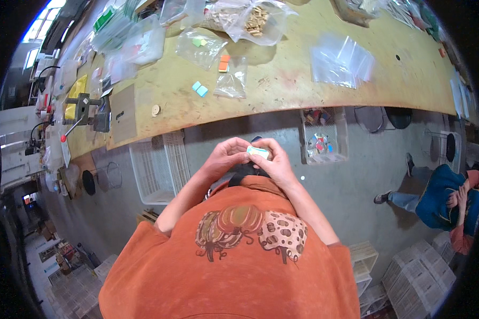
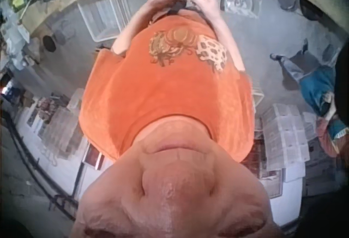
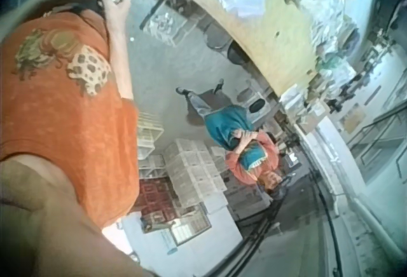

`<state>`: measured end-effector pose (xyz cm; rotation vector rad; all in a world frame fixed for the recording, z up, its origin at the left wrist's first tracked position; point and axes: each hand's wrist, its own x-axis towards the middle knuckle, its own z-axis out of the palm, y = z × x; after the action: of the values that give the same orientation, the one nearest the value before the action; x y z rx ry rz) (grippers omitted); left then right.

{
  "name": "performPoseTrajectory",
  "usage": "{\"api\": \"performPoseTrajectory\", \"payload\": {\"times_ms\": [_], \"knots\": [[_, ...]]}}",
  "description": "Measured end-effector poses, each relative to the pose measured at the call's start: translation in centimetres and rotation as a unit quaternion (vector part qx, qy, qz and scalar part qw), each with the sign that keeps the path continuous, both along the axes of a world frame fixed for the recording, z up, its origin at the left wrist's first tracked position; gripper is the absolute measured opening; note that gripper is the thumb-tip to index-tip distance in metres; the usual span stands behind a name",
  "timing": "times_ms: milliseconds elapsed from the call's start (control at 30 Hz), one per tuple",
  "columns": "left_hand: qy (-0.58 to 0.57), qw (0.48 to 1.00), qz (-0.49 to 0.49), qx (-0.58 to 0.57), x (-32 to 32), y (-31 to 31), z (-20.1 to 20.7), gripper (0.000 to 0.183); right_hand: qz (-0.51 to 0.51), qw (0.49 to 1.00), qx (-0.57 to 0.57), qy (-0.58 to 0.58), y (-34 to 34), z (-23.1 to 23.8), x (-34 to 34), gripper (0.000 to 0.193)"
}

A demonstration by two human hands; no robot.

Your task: The person assembles small craft kits by placing wooden sticks and colored foam pieces into clear plastic bags. They handle the items one at a time, arrange them, and seal the bags on a cluttered workbench.

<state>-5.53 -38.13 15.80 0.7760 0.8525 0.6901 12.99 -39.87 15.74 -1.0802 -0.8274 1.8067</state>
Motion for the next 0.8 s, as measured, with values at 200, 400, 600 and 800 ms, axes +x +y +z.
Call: {"api": "performPoseTrajectory", "payload": {"times_ms": [200, 400, 600, 800], "knots": [[-0.012, 1.0, 0.006, -0.009, 0.0, -0.8, -0.8, 0.023, 0.043, 0.988, 0.108, -0.098, -0.3, -0.5, 0.9, 0.021], [0.035, 0.999, 0.005, -0.038, 0.8, -0.5, 0.9, 0.023, -0.003, 1.0, 0.019, -0.007, -1.3, -1.6, 3.0, 0.024], [-0.043, 0.998, -0.048, 0.013, 0.6, 0.0, -0.7, 0.02, -0.005, 0.989, 0.108, -0.1, -0.5, -2.2, 1.2, 0.017], [-0.003, 0.999, -0.043, -0.021, -2.3, 2.6, -0.9, 0.02, -0.019, 0.997, 0.015, -0.076, 1.6, -1.2, -1.6, 0.014]]}}
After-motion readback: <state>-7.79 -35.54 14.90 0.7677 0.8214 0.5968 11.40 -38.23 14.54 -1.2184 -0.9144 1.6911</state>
